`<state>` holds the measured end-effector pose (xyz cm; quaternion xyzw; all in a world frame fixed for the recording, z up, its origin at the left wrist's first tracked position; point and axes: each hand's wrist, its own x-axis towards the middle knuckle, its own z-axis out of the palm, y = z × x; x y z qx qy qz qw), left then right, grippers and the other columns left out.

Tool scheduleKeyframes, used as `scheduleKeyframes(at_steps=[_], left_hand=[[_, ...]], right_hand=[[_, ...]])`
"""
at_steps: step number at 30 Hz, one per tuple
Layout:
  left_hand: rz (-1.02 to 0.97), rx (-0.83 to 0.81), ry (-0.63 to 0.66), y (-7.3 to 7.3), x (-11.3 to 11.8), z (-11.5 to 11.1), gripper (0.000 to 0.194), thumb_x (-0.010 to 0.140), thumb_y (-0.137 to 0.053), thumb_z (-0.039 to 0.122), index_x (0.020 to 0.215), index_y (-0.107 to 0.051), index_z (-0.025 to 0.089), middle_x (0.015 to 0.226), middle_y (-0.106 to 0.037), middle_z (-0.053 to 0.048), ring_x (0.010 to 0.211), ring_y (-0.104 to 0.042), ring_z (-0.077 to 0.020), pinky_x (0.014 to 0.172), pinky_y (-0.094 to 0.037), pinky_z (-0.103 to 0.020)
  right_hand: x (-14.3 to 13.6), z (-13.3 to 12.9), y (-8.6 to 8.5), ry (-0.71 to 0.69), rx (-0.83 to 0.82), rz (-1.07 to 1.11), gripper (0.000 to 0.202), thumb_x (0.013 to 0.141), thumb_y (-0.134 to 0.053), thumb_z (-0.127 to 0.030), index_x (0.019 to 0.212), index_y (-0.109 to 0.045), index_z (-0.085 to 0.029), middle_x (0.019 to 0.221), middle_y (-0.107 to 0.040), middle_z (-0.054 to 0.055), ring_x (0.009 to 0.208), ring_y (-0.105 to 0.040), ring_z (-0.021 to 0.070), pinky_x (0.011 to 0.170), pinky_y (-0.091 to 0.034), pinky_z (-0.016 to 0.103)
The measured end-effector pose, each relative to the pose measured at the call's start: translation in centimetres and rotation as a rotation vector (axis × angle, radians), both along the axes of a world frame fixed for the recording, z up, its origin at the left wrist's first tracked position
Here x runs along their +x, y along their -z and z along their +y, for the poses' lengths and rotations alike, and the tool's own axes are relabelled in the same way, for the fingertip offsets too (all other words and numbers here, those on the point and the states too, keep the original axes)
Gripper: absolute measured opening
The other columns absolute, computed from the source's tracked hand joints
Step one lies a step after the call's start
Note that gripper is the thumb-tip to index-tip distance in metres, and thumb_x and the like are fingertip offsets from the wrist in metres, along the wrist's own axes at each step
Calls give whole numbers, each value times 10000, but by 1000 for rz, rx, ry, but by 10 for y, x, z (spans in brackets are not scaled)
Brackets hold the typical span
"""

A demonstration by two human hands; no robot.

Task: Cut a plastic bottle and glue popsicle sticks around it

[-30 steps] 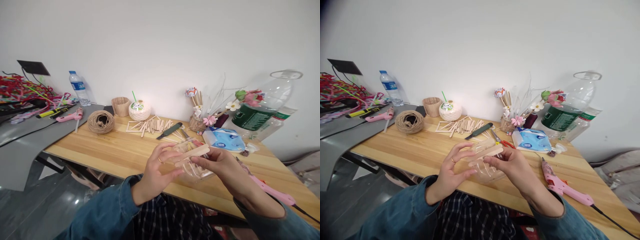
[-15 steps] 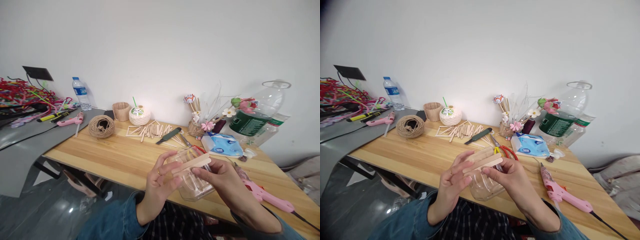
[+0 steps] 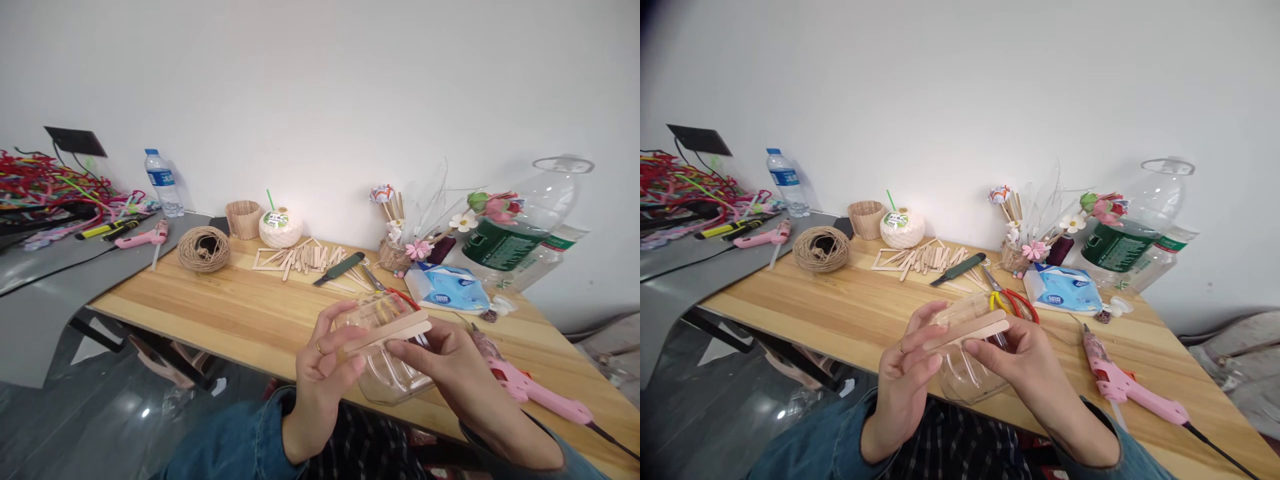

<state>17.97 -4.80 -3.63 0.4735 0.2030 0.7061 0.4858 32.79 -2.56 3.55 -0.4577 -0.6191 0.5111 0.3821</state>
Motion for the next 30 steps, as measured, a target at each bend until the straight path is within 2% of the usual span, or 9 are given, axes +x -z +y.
scheduleKeyframes(at_steps=[5, 11, 17, 25, 30], left_hand=[[18, 38, 9, 1, 0, 0, 261, 792, -604, 181, 1016, -677, 294, 1310, -466, -30, 1272, -399, -261, 1063, -339, -468], [50, 41, -6, 1, 0, -1, 266, 787, -611, 171, 1003, -682, 310, 1293, -487, -8, 1281, -381, -232, 1107, -266, -446], [8, 69, -21, -1, 3, -2, 261, 784, -610, 170, 992, -686, 307, 1278, -497, -6, 1254, -417, -227, 1054, -368, -397], [-2, 92, -71, 1, 8, -4, 252, 779, -620, 199, 995, -680, 314, 1265, -509, -1, 1233, -438, -218, 1035, -396, -391], [-23, 65, -86, 2, 8, -4, 213, 794, -602, 207, 955, -693, 313, 1247, -523, 0, 1236, -432, -220, 1050, -368, -422]], right_hand=[[-4, -2, -6, -41, 33, -71, 331, 622, -748, -429, 857, -709, -199, 867, -724, 58, 808, -670, 224, 694, -542, 316], [-7, -5, -8, -96, -14, -63, 278, 653, -726, -413, 820, -723, -190, 757, -728, 48, 787, -674, 222, 689, -545, 318], [-7, -8, -9, -93, -39, 3, 281, 640, -739, -374, 857, -729, -196, 799, -736, 49, 813, -677, 224, 713, -549, 322], [-12, -10, -11, -113, -57, 82, 222, 590, -780, -318, 781, -742, -213, 779, -738, 33, 761, -680, 208, 731, -544, 310], [-11, -10, -9, -138, -48, 120, 175, 607, -774, -252, 777, -741, -223, 715, -723, 4, 703, -665, 161, 667, -531, 241]])
